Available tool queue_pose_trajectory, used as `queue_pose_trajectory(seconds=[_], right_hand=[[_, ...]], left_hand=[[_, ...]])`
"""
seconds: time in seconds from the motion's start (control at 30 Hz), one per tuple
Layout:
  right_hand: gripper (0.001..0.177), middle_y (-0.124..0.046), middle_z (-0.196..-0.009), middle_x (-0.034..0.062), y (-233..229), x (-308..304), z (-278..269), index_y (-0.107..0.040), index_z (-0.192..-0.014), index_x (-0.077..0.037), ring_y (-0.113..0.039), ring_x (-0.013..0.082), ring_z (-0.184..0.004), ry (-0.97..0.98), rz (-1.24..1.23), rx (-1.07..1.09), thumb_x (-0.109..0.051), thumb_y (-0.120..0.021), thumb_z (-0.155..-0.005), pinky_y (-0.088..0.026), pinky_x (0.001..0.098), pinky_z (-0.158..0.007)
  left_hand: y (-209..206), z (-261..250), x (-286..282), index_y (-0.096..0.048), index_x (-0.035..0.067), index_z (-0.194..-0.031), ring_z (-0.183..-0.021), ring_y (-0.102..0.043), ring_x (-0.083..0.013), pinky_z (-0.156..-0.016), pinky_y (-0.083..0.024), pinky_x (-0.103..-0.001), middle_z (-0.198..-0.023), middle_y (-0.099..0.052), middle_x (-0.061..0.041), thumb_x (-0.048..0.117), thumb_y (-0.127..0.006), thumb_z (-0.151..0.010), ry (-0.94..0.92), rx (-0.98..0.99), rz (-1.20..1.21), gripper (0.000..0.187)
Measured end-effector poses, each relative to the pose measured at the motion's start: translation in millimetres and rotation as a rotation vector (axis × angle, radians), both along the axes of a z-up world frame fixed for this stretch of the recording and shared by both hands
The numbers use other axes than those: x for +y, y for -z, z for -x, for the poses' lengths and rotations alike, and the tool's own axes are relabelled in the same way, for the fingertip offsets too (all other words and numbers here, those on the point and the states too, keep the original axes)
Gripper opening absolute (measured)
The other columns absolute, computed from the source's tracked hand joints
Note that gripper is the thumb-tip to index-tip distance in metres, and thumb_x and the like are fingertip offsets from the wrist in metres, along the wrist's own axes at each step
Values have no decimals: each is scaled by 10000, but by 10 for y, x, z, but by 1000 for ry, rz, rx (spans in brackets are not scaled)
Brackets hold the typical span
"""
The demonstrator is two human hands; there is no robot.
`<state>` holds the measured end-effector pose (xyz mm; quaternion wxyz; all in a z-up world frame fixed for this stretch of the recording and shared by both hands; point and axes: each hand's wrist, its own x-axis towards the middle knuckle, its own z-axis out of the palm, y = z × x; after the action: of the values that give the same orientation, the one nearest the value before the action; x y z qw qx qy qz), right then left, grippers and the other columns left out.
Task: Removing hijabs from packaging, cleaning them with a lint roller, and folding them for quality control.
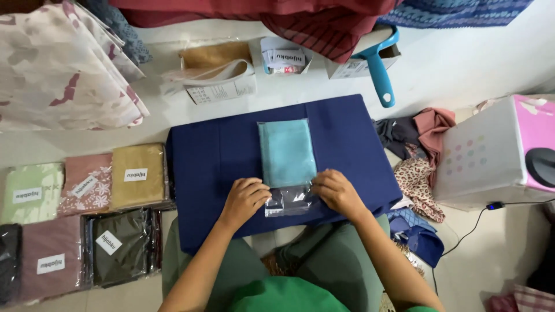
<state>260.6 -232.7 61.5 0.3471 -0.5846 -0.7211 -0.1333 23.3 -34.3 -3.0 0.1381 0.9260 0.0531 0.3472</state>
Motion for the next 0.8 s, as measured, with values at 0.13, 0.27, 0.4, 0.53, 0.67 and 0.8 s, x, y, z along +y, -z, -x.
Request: queue_pose_trajectory(seconds=[0.13, 0.27, 0.4, 0.53, 0.67, 0.8], right_hand=[[88, -787, -998, 22, 222, -66, -77, -787, -933, -112, -712, 289, -1045, 40, 41, 91, -121, -701, -948, -504, 451, -1029], [87, -812, -907, -25, 602, -106, -168, -806, -903, -157, -710, 248, -960, 161, 189, 467, -99, -743, -886, -480, 436, -984], [116, -795, -778, 90, 465, -8, -55, -811, -984, -81, -719, 274, -827, 353, 297, 869, -107, -805, -871, -536, 417, -884], [87, -777, -730, 35, 449, 60, -2, -803, -918, -154, -705, 235, -800, 480, 329, 898, -209, -745, -953, -539, 387, -833], [157, -725, -687, 74, 383, 158, 102, -773, -864, -144, -696, 262, -731, 586, 298, 862, -240, -722, -976, -539, 395, -767], [166, -675, -644, 137, 399, 268, 142, -730, -842, -95, -683, 366, -731, 683, 278, 709, -196, -690, -966, -524, 440, -731]], left_hand=[[-260, -2, -73, -715, 146, -847, -873, -696, -233, -825, -526, -392, -773, -695, -19, 143, -680, -1001, -86, -62, 118, 157], [109, -16, -66, -711, 330, -939, -863, -690, -118, -763, -511, -327, -745, -727, 125, 409, -739, -908, -228, 115, 270, 89], [36, -48, -82, -726, 279, -927, -865, -706, -170, -767, -538, -345, -781, -764, 79, 493, -667, -976, -352, 256, 602, 228], [77, -110, -120, -721, 284, -905, -838, -712, -153, -760, -565, -311, -757, -765, 91, 505, -662, -978, -443, 290, 631, 240], [-195, -146, -207, -725, 245, -887, -864, -713, -197, -786, -578, -363, -794, -784, 88, 511, -592, -995, -529, 357, 787, 316], [-297, -216, -211, -755, 201, -866, -821, -737, -231, -752, -590, -392, -780, -786, 46, 462, -594, -971, -605, 359, 880, 324]])
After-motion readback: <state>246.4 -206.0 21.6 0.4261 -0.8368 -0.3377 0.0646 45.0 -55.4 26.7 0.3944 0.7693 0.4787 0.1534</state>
